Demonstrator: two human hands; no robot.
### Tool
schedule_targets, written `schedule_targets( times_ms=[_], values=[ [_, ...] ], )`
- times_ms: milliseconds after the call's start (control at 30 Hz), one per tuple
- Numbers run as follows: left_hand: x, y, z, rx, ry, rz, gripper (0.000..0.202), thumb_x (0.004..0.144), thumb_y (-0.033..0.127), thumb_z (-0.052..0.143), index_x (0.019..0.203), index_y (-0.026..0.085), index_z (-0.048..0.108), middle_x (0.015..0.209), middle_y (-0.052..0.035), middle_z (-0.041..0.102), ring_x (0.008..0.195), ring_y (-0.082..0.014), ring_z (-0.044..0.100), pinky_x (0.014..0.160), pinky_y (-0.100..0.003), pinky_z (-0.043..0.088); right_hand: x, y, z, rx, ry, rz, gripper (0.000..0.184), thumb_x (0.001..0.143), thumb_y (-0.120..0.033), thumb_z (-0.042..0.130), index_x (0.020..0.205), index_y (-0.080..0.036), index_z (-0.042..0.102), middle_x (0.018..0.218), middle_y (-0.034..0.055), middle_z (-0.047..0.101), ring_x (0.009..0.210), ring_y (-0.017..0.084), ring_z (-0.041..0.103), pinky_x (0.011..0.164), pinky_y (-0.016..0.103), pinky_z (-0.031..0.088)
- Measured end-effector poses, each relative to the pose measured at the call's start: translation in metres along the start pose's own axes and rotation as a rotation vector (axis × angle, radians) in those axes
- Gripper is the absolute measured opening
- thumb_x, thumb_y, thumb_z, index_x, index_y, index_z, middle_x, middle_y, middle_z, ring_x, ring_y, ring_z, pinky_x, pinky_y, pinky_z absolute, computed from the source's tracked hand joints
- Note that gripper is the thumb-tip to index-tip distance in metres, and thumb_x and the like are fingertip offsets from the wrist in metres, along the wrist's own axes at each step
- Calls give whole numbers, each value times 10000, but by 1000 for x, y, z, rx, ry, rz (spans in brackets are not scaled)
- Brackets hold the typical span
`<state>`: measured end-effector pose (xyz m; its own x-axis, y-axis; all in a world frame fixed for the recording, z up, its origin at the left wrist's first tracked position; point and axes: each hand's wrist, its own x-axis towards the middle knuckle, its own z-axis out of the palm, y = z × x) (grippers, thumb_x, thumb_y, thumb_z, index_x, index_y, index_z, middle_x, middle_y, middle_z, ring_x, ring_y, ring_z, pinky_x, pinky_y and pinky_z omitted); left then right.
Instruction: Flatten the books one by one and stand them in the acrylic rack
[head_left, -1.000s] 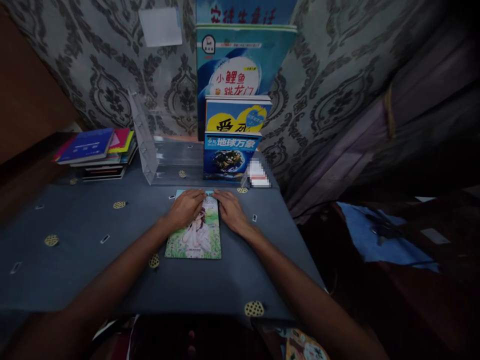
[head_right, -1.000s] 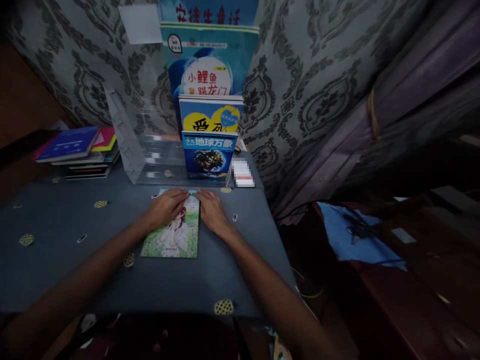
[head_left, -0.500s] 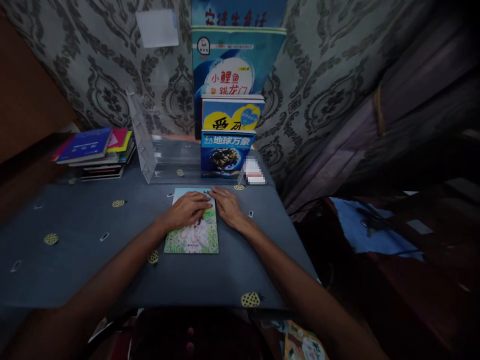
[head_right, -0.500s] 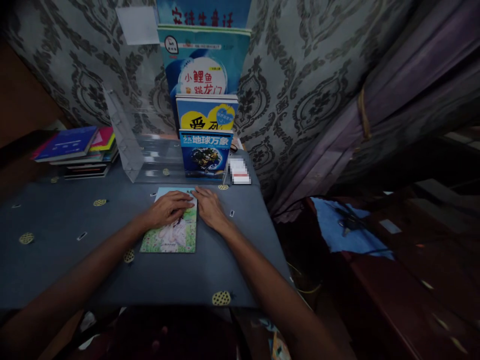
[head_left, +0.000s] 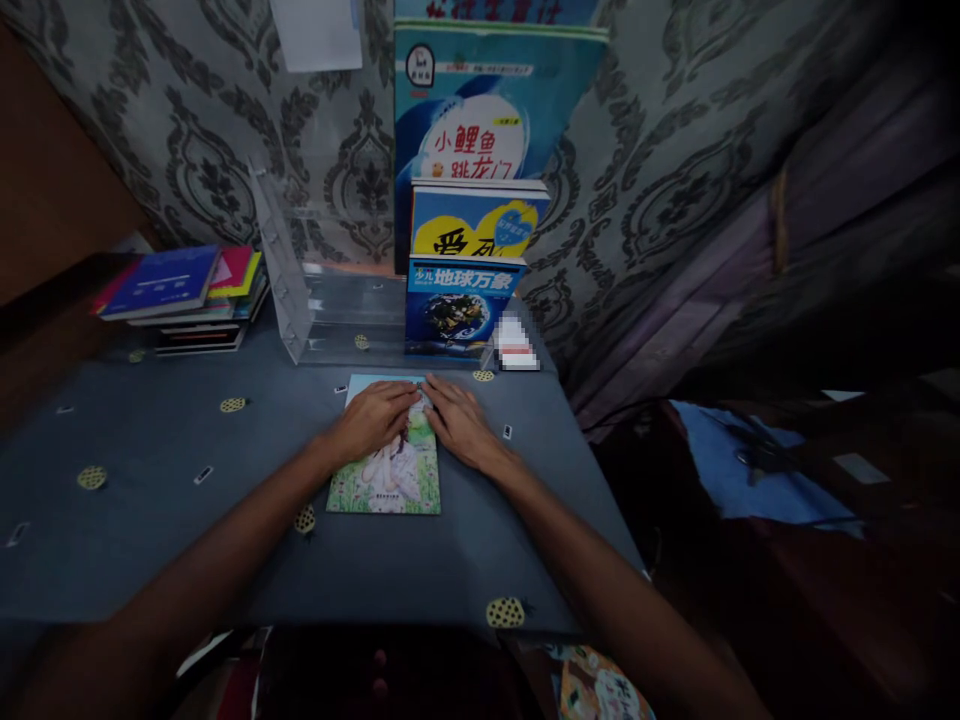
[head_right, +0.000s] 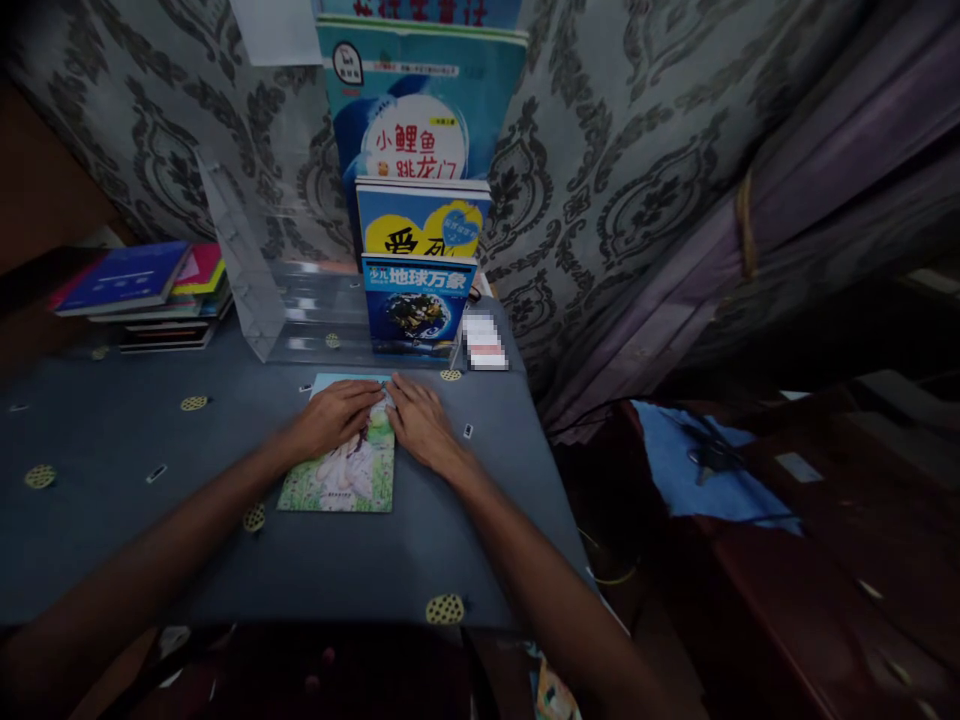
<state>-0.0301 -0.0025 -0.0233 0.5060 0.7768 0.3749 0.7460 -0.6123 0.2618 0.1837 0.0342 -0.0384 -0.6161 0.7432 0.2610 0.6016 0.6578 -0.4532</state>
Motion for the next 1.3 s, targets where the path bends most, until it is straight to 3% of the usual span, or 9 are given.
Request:
schedule_targets(
  times_ms=[267, 400, 533, 667, 733, 833, 933, 1300],
  values=[
    [3, -1, 0, 44, -99, 6, 416, 1023, 258, 452, 1417, 185, 562, 1502, -117, 556, 1436, -242, 476, 1156, -459, 411, 2, 12, -5, 77, -33, -68, 588, 997, -371, 498, 1543, -167, 422, 1567, 156, 480, 1457, 287, 440, 1202, 520, 335],
    [6, -1, -1, 61, -121, -9, 421, 1033, 259, 423, 1432, 195, 543, 1517, -107, 542, 1448, -233, 458, 1165, -464, 388, 1, 17, -6, 107, -42, -89, 577, 985, -380, 527, 1523, -184, 454, 1571, 151, 475, 1471, 291, 423, 1211, 540, 321],
    [-2, 14, 0, 94, -175, -53, 464, 1058, 367, 394, 1469, 177, 494, 1550, -136, 496, 1485, -265, 399, 1197, -507, 325, -1, 16, -7, 114, -45, -90, 557, 994, -372, 510, 1519, -193, 459, 1582, 153, 458, 1481, 284, 409, 1207, 559, 320],
    [-34, 48, -6, 113, -238, -4, 908, 931, 738, 458, 1596, 150, 264, 1630, -197, 343, 1554, -351, 221, 1248, -610, 127, -1, 15, -9, 104, -56, -77, 514, 993, -345, 511, 1489, -210, 504, 1587, 145, 451, 1477, 284, 417, 1205, 560, 320],
    [-52, 63, -11, 103, -277, 79, 1059, 861, 824, 467, 1624, 156, 161, 1654, -206, 278, 1564, -377, 162, 1240, -650, 66, -1, 14, -9, 99, -54, -75, 505, 990, -328, 519, 1485, -230, 513, 1590, 134, 451, 1476, 282, 418, 1200, 553, 331],
    [-68, 74, -16, 116, -285, 111, 895, 957, 707, 442, 1632, 206, 134, 1658, -154, 297, 1576, -341, 128, 1250, -642, 22, -1, 14, -9, 87, -48, -69, 499, 1000, -335, 505, 1485, -219, 515, 1586, 142, 454, 1472, 287, 423, 1193, 562, 336],
    [-66, 72, -15, 151, -286, 84, 703, 1043, 583, 351, 1629, 250, 149, 1645, -101, 348, 1576, -292, 154, 1261, -616, -13, -2, 15, -8, 87, -38, -68, 503, 1019, -371, 470, 1485, -189, 515, 1579, 162, 458, 1469, 292, 427, 1195, 563, 336],
    [-44, 52, -8, 189, -280, 89, 700, 1040, 609, 321, 1610, 210, 245, 1616, -141, 395, 1548, -324, 246, 1244, -638, 6, 0, 15, -6, 73, -19, -76, 492, 1006, -330, 479, 1470, -176, 534, 1559, 155, 488, 1456, 286, 448, 1191, 533, 366]
  ],
)
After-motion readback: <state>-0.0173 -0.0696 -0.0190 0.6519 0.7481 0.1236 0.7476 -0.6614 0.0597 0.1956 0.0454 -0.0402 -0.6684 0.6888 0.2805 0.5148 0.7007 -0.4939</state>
